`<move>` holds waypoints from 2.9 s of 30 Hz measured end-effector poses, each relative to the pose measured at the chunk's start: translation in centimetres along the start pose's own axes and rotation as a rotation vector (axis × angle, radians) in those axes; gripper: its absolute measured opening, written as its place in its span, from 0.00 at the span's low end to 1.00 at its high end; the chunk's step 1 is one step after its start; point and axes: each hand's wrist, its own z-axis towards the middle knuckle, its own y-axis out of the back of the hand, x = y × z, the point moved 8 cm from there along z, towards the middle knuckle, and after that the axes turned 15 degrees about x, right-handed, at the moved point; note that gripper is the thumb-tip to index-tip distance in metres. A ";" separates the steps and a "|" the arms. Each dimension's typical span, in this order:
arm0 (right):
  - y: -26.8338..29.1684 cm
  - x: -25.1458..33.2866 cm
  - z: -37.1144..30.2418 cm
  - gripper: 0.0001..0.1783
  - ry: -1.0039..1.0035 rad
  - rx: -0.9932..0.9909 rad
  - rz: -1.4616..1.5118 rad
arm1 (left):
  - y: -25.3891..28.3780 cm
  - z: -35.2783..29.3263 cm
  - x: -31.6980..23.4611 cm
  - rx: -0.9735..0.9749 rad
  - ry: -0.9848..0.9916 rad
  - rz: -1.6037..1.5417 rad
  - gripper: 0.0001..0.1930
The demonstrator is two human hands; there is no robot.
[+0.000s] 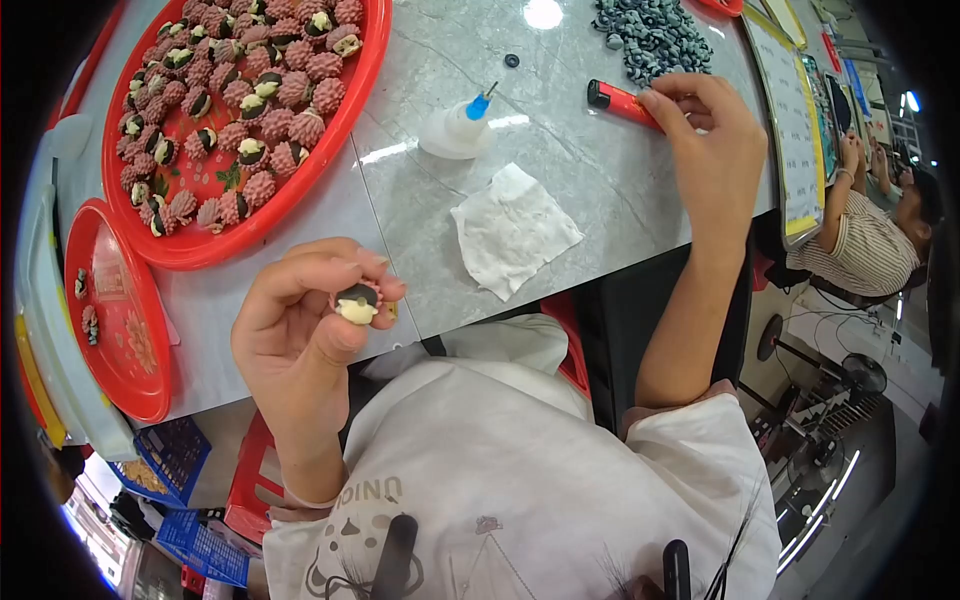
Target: The person assembles small figurines by applying glue from a bottle onto figurine heads and attaching body pieces to them by hand, then sets the assembled figurines onto a tray.
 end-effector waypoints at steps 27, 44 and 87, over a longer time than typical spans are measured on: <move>-4.7 6.3 -5.5 0.16 0.198 0.653 1.514 | -1.3 -0.3 0.5 0.039 0.111 -0.083 0.20; -4.0 11.4 -6.4 0.13 0.506 0.448 1.115 | -1.4 -0.7 0.9 0.019 0.121 -0.125 0.22; -1.9 7.1 -4.2 0.11 0.326 -0.065 0.766 | 7.2 5.4 -7.0 -0.110 0.255 1.292 0.08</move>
